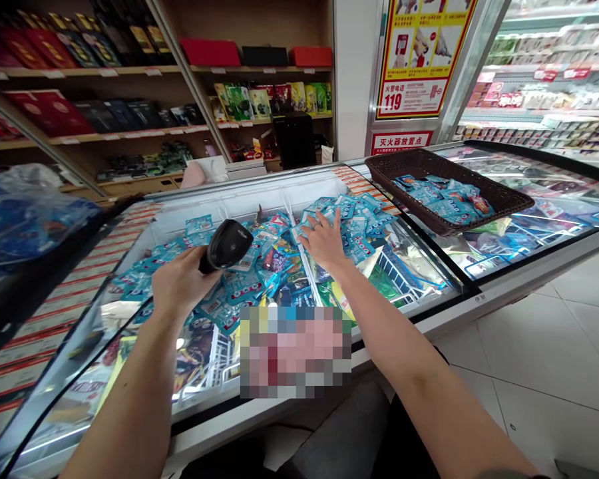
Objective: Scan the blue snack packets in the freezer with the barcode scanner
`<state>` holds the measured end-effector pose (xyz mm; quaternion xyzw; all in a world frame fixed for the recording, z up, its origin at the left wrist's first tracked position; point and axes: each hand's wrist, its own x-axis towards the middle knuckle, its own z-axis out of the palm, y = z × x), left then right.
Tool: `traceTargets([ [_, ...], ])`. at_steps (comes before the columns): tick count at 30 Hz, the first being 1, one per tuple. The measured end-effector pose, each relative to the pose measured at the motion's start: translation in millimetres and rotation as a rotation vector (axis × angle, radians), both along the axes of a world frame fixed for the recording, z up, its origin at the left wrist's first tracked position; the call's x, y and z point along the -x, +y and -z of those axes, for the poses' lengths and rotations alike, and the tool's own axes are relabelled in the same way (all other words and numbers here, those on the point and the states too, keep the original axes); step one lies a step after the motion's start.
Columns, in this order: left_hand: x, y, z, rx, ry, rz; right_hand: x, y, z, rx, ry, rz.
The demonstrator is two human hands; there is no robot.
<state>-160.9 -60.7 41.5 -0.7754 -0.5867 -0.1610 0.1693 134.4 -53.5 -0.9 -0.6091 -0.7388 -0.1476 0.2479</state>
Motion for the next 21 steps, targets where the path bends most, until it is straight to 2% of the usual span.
traceTargets([
  [3,-1,2,-4.0,0.004,-0.001,-0.009,12,-4,-5.1,-0.005,-0.023,-0.111],
  [7,5,3,-4.7,-0.008,-0.028,-0.059,27,-6,-3.8,0.064,-0.053,-0.227],
  [15,20,2,2.2,0.001,-0.074,-0.084,44,-1,3.4,0.208,-0.054,-0.329],
  [21,21,-1,1.0,0.010,-0.081,-0.086,58,3,-5.5,0.204,-0.113,-0.520],
])
